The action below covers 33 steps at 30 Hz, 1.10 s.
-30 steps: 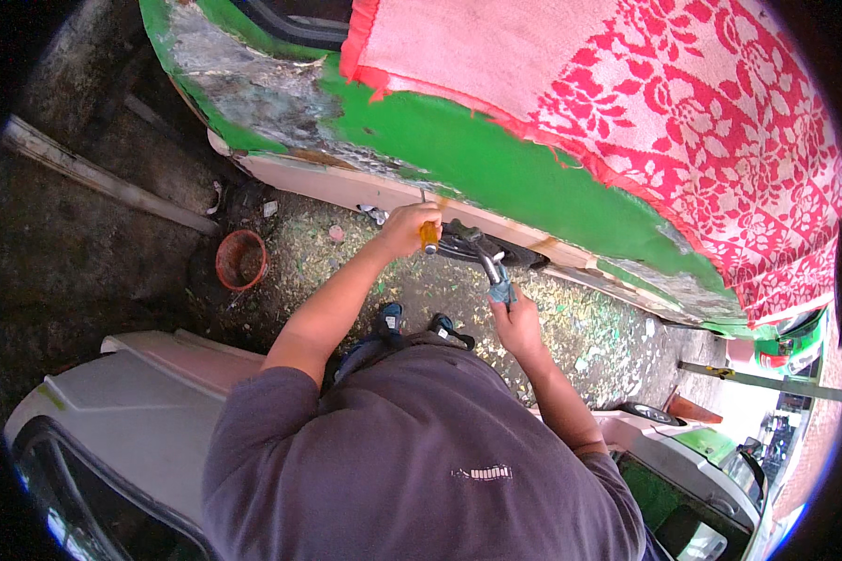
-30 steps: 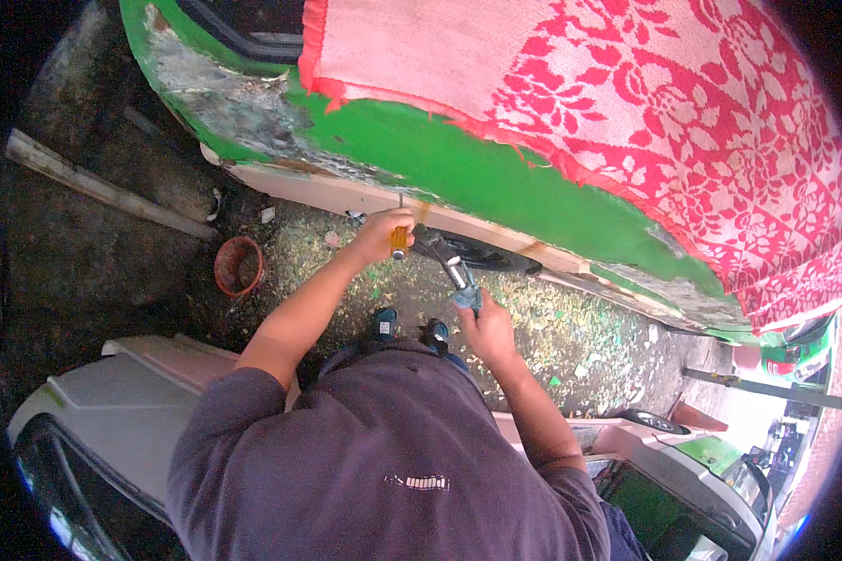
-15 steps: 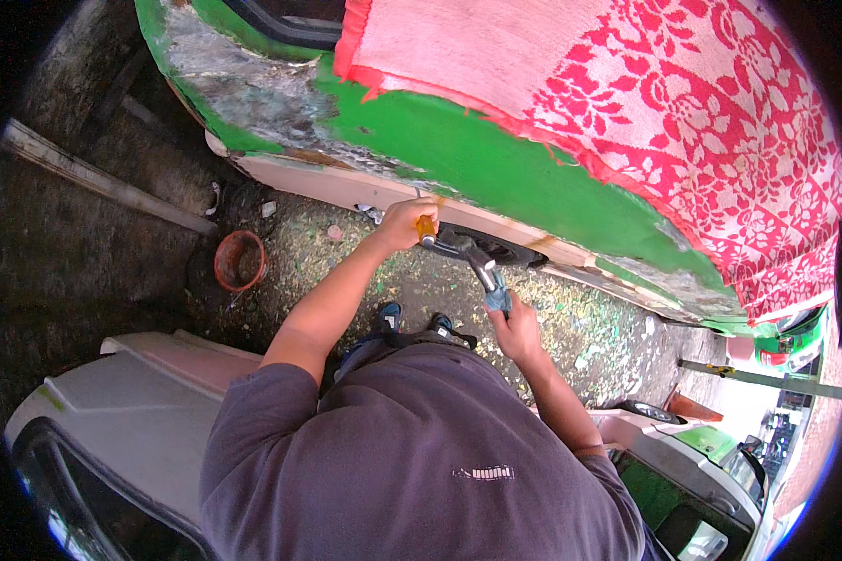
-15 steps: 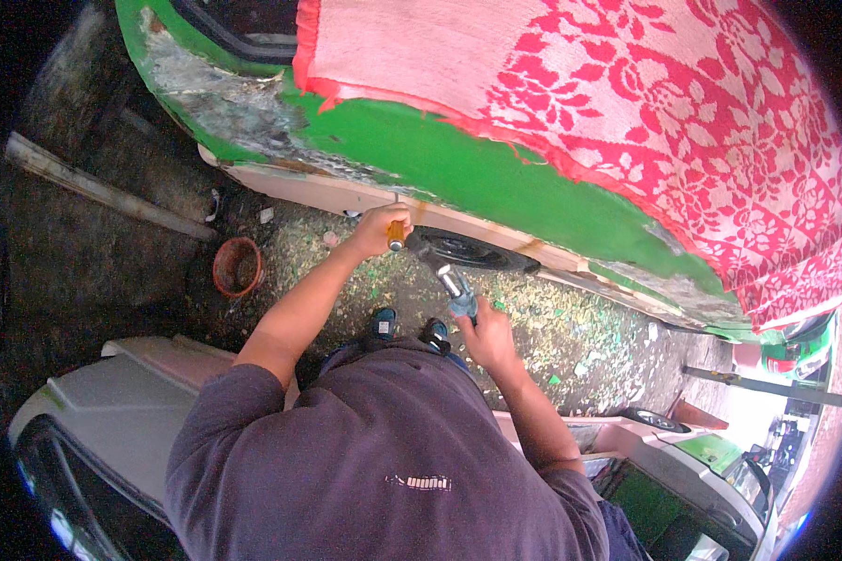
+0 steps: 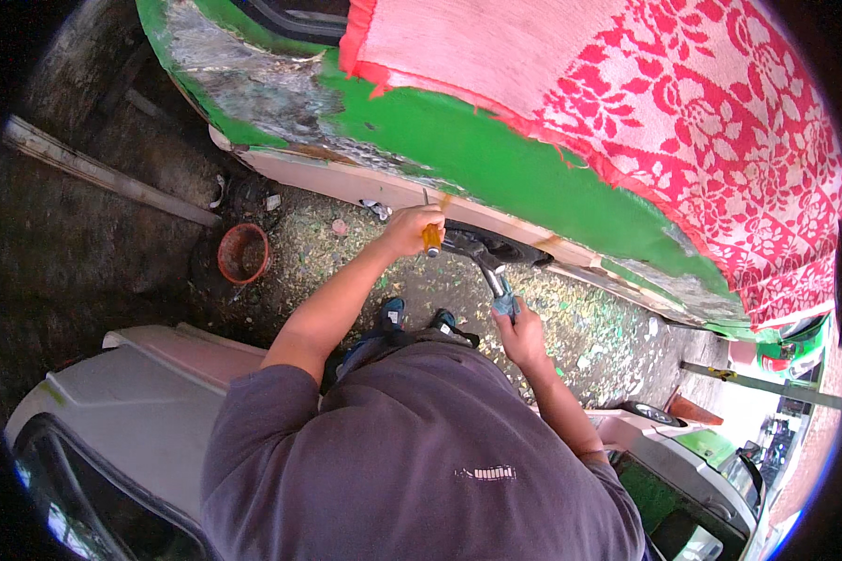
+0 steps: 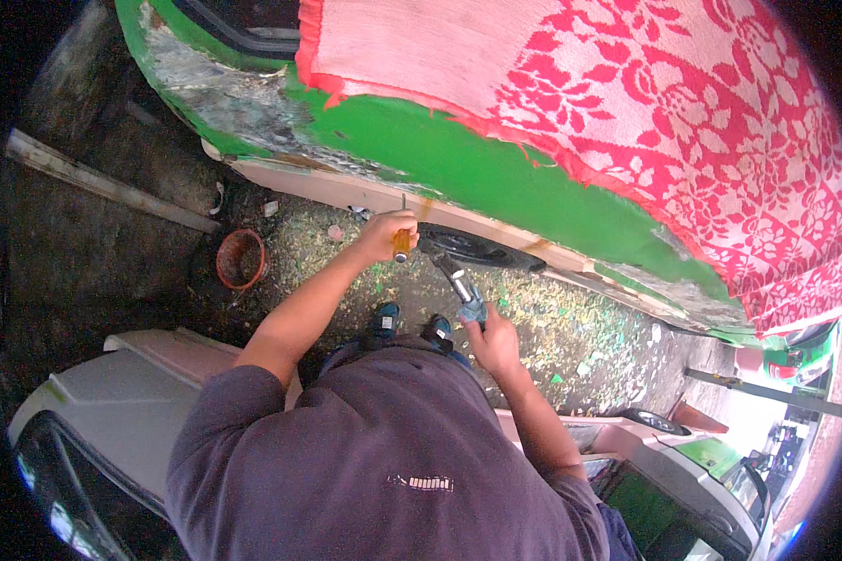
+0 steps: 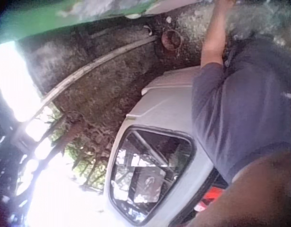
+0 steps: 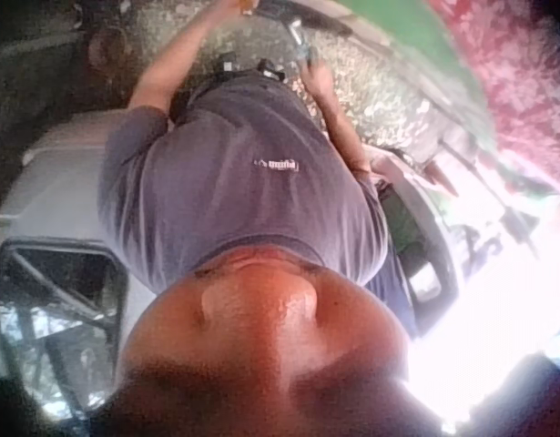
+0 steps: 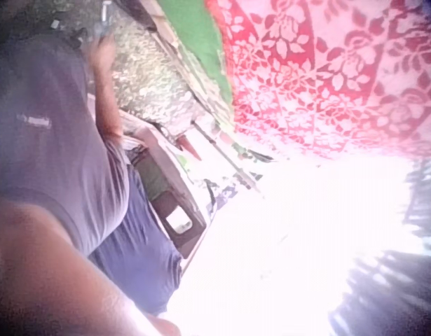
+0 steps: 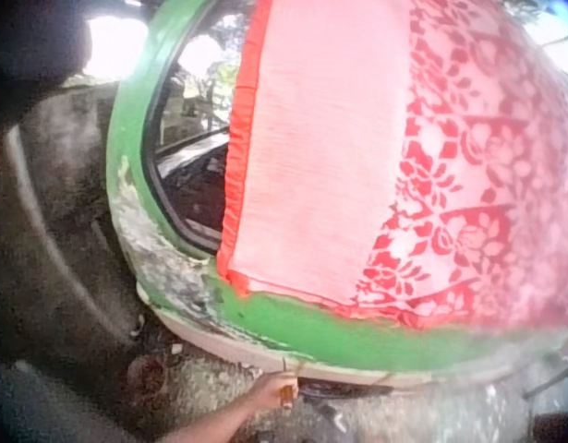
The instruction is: The person uses a hammer and chisel to chip away old paint and rust from a vehicle panel, then applies a substance from a spray can to the treated area. The work is done in a covered outdoor space with other vehicles nearby.
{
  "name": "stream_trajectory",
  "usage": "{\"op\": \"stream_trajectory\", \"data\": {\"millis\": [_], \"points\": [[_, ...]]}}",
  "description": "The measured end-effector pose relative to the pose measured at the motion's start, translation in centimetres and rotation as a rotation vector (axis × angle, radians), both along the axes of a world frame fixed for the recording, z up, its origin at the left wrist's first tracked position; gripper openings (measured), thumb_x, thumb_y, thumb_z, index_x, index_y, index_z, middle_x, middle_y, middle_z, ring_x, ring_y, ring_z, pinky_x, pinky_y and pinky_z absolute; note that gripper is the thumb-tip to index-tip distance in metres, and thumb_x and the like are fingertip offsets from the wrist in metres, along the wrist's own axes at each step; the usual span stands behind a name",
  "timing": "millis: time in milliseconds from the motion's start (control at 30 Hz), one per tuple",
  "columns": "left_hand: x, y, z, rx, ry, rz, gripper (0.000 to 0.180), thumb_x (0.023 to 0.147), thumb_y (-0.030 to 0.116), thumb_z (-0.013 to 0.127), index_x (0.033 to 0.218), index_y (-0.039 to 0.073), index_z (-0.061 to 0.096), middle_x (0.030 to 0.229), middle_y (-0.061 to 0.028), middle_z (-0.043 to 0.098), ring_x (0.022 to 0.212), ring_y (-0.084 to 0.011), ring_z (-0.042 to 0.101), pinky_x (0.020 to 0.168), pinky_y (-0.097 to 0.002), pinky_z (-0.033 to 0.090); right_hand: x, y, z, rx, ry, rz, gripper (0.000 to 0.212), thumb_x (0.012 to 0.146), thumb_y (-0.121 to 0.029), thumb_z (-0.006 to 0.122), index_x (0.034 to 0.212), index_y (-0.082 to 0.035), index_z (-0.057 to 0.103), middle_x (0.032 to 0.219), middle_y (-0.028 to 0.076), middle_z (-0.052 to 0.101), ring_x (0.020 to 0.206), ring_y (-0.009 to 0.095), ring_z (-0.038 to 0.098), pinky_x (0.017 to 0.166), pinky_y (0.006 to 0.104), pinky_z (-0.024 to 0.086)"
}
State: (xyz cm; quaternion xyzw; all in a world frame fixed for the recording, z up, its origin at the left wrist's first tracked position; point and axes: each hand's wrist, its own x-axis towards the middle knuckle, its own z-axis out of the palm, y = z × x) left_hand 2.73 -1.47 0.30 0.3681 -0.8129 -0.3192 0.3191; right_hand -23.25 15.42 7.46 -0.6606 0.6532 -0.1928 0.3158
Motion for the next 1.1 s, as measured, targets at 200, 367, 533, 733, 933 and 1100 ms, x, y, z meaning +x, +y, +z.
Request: {"op": "stream_trajectory", "data": {"millis": [200, 367, 533, 733, 933, 1100], "points": [[-1.4, 0.1, -0.3, -0.014, 0.028, -0.038, 0.021, 0.078, 0.012, 0.070, 0.076, 0.006, 0.050, 0.076, -0.0071, 0.056, 0.072, -0.0276, 0.062, 0.060, -0.0383, 0.047, -0.2, 0.1, 0.6, -0.006, -0.036, -0.036, 0.039, 0.090, -0.028, 0.063, 0.102, 0.008, 0.055, 0.066, 0.026, 0.060, 0.066, 0.044, 0.063, 0.060, 0.0482, 0.048], [-2.4, -0.3, 0.6, -0.012, 0.056, -0.054, 0.022, 0.077, 0.010, 0.070, 0.075, 0.007, 0.049, 0.075, -0.0072, 0.055, 0.071, -0.0272, 0.062, 0.060, -0.0383, 0.047, -1.0, 0.3, 0.1, -0.029, -0.040, -0.068, 0.040, 0.091, -0.028, 0.063, 0.102, 0.010, 0.055, 0.067, 0.026, 0.060, 0.067, 0.044, 0.063, 0.060, 0.0467, 0.048], [-2.3, -0.5, 0.3, 0.016, 0.072, -0.071, 0.022, 0.077, 0.011, 0.070, 0.075, 0.007, 0.049, 0.073, -0.0074, 0.054, 0.070, -0.0277, 0.061, 0.060, -0.0392, 0.046, -1.0, 0.1, 0.7, -0.021, -0.055, -0.067, 0.042, 0.091, -0.028, 0.063, 0.108, 0.010, 0.056, 0.068, 0.026, 0.061, 0.067, 0.043, 0.063, 0.061, 0.0466, 0.048], [-2.5, -0.8, 0.1, -0.057, 0.044, -0.056, 0.022, 0.077, 0.013, 0.070, 0.075, 0.007, 0.049, 0.073, -0.0078, 0.054, 0.068, -0.0286, 0.060, 0.060, -0.0388, 0.046, -1.0, 0.0, 0.9, -0.009, -0.048, -0.051, 0.041, 0.091, -0.028, 0.063, 0.110, 0.008, 0.056, 0.069, 0.026, 0.062, 0.068, 0.043, 0.064, 0.061, 0.0474, 0.049], [-3.1, -1.0, 0.4, 0.001, 0.073, -0.041, 0.020, 0.078, 0.011, 0.069, 0.075, 0.007, 0.050, 0.073, -0.0079, 0.055, 0.069, -0.0291, 0.060, 0.061, -0.0374, 0.047, -2.0, 1.4, -2.4, -0.220, 0.026, 0.104, 0.035, 0.091, -0.026, 0.061, 0.106, 0.005, 0.054, 0.071, 0.027, 0.062, 0.068, 0.046, 0.063, 0.061, 0.0511, 0.050], [-1.5, -0.7, -4.3, 0.032, -0.006, 0.042, 0.021, 0.076, 0.008, 0.070, 0.075, 0.006, 0.049, 0.074, -0.0067, 0.055, 0.070, -0.0286, 0.060, 0.061, -0.0372, 0.047, -1.1, -0.7, -1.6, -0.042, 0.121, 0.039, 0.035, 0.090, -0.028, 0.062, 0.100, 0.004, 0.055, 0.071, 0.027, 0.062, 0.068, 0.047, 0.063, 0.061, 0.0524, 0.050]]}}
